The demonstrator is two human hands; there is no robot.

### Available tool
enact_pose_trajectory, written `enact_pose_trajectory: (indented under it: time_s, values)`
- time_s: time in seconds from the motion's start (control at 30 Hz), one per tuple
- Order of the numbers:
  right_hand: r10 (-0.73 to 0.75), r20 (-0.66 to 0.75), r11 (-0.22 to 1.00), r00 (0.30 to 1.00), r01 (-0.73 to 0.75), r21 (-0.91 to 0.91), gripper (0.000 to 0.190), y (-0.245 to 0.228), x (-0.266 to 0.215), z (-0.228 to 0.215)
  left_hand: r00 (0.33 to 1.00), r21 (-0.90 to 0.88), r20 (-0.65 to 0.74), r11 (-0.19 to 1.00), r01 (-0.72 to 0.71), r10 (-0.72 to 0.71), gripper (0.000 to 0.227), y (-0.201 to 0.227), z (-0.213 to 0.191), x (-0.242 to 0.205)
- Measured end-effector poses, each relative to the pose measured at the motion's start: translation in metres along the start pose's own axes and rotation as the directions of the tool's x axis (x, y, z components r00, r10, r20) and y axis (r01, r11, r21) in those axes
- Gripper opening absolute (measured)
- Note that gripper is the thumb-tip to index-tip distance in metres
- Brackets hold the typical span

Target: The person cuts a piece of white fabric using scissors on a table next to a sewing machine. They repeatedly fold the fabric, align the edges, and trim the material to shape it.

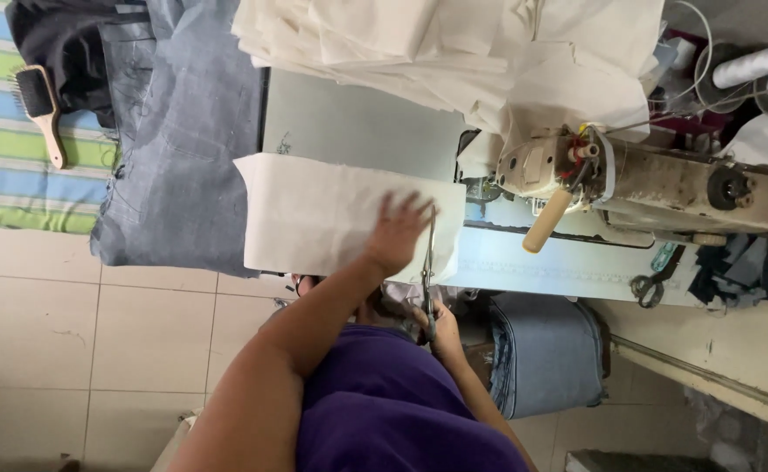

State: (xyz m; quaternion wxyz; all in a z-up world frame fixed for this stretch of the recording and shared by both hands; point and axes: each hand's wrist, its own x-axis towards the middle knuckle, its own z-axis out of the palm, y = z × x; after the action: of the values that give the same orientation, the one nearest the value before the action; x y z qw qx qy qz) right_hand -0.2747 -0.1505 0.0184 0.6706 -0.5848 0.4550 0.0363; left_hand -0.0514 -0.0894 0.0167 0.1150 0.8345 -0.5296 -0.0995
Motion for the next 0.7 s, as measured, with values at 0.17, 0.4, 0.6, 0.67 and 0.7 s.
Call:
enact_pose_trajectory:
  time_s: [0.17, 0.4, 0.6, 0.67, 0.7]
  values:
    - [0.023, 0.004, 0.999, 1.000, -0.023, 0.026, 0.036, -0.015, 0.013, 0.012, 0.986, 0.007, -0.008, 0.986, 0.169, -0.169, 0.071, -0.021, 0.012, -0.017]
    - [-0.001, 0.009, 1.000, 1.000, 0.001, 0.017, 0.040, -0.036, 0.013, 0.018, 0.985, -0.002, -0.031, 0.985, 0.170, -0.170, 0.084, -0.021, 0.011, -0.017]
    - [0.030, 0.011, 0.999, 0.999, -0.030, 0.014, 0.042, -0.032, 0.011, 0.013, 0.987, 0.002, -0.009, 0.987, 0.159, -0.159, 0.086, -0.021, 0.007, -0.020]
    - [0.044, 0.015, 0.999, 0.999, -0.044, 0.031, 0.045, -0.043, 0.011, 0.018, 0.987, 0.004, -0.020, 0.987, 0.161, -0.161, 0.086, -0.019, 0.011, -0.024]
    - [0.025, 0.029, 0.999, 0.999, -0.026, 0.043, 0.043, -0.055, 0.009, 0.024, 0.986, 0.041, -0.067, 0.987, 0.154, -0.151, 0.087, -0.018, 0.016, -0.026]
